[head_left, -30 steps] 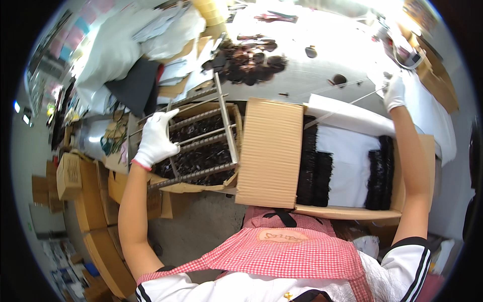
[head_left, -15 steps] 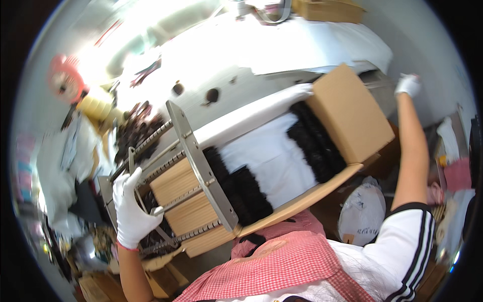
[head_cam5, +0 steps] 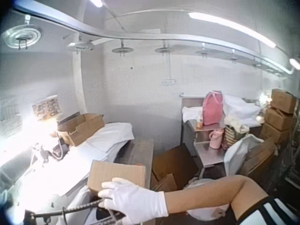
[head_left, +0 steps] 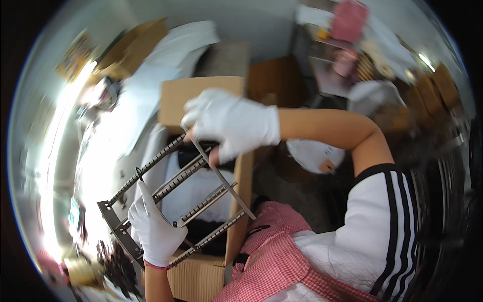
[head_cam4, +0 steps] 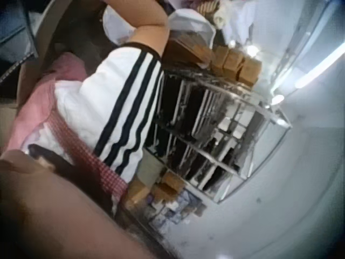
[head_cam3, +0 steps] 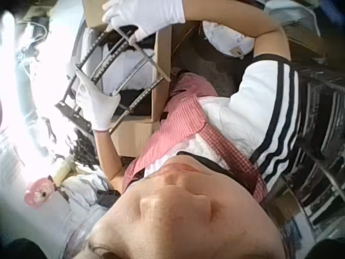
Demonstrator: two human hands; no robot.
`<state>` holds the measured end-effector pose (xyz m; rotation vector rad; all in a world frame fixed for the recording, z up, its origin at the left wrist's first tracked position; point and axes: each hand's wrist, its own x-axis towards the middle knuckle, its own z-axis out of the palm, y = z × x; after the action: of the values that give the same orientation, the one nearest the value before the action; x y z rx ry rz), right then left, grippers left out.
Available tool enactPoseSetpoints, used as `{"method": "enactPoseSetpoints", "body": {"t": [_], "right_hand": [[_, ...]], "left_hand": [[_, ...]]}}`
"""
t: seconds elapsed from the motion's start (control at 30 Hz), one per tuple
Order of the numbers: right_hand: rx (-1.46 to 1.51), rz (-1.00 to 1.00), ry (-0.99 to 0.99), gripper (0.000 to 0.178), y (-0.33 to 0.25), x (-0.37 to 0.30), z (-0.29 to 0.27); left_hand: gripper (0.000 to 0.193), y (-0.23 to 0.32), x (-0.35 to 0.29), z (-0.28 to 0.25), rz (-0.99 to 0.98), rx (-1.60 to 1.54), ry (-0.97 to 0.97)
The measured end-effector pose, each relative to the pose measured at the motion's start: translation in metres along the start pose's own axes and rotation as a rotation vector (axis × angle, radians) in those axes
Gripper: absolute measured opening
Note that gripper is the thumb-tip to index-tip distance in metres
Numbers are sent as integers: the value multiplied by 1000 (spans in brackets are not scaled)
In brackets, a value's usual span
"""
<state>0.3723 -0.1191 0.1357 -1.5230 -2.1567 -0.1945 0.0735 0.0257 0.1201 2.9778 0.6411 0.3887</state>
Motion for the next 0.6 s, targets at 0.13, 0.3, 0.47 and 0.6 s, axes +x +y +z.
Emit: {"method": "enactPoseSetpoints", "body": {"t": [0.13, 0.3, 0.47, 0.6], "right_hand": [[-205, 329, -132, 78, -147, -39, 16], [-317, 773, 210, 47, -245, -133, -3], [-579, 1295, 190, 55, -367, -227, -58], [-1069, 1710, -23, 52, -442, -259, -125]], "left_hand": [[111, 73, 15, 19, 487, -137, 126], [110, 171, -4, 9, 1093, -413, 89], [78, 178, -27, -5, 1388, -554, -145], [65, 162, -23, 33, 1412, -571, -279]]}}
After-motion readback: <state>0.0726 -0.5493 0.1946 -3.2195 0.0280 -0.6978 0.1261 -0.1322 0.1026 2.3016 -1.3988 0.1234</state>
